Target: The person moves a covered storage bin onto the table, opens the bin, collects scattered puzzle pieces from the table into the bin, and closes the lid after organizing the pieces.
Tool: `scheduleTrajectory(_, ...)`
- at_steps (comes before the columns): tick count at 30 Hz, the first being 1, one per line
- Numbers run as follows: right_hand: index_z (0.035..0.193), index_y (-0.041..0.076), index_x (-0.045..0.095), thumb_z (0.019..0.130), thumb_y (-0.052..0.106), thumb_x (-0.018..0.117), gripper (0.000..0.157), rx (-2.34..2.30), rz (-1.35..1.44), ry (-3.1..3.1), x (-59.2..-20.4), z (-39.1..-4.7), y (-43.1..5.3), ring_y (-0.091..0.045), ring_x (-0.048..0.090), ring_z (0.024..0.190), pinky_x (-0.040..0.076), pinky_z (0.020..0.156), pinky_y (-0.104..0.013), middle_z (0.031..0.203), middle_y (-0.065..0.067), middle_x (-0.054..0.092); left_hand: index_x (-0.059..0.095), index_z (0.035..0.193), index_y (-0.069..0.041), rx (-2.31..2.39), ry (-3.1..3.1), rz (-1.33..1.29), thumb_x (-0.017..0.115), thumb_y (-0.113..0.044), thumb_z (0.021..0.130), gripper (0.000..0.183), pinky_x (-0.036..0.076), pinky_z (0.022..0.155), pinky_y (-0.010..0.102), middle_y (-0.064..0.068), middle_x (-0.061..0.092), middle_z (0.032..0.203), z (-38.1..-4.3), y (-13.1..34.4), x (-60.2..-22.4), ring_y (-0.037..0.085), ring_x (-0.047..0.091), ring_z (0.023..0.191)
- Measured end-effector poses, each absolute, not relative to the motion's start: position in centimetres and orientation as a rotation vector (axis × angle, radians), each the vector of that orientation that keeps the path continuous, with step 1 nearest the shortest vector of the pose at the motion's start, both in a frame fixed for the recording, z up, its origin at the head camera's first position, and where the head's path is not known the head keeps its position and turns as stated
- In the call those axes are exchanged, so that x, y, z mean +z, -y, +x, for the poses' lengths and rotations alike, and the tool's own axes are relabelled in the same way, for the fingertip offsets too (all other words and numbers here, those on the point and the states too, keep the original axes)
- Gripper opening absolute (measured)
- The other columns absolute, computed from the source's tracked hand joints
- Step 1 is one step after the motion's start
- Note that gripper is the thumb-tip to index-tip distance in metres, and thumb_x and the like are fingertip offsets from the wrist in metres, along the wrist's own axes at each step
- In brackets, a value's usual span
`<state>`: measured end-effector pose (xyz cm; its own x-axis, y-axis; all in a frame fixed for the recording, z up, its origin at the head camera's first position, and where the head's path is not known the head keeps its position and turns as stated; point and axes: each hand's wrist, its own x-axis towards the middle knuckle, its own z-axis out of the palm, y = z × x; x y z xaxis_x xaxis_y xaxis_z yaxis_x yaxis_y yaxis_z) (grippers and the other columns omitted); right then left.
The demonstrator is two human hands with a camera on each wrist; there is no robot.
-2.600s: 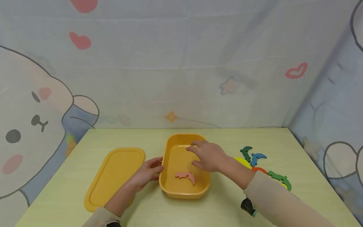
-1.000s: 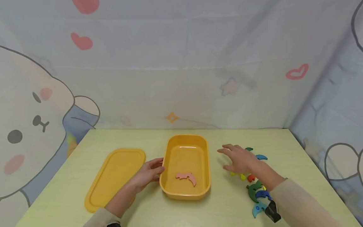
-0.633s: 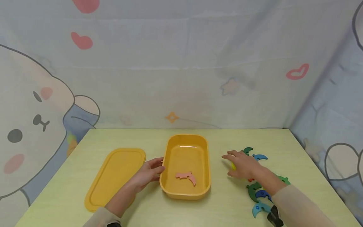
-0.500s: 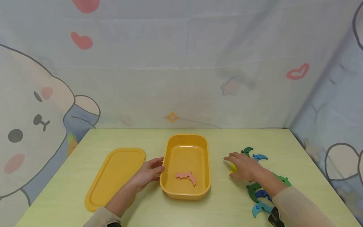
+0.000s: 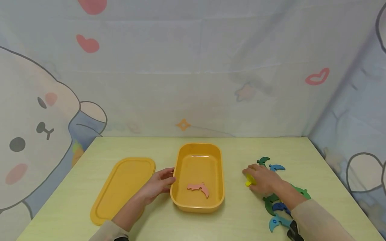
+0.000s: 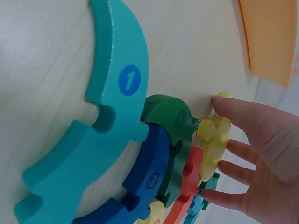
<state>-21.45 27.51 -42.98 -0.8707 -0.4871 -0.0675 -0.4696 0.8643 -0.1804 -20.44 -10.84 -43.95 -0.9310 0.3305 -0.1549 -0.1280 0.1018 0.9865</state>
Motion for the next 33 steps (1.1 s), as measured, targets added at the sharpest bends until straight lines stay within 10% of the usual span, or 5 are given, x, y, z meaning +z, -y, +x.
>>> scheduleTrajectory(33,0.111,0.009,0.06,0.077,0.013,0.072,0.036,-0.268,-0.801,-3.007,-43.7,-21.7,-26.3,-0.033,0.056,0.093,0.05,0.078,-0.047,0.11,-0.015,0.057,0.034,0.138,0.004,1.899,-2.038,0.191,0.051,-0.012,0.092,0.052,0.053,0.083,0.041,0.026,0.043,0.134,-20.3,11.1,-43.9,0.033,0.055,0.109)
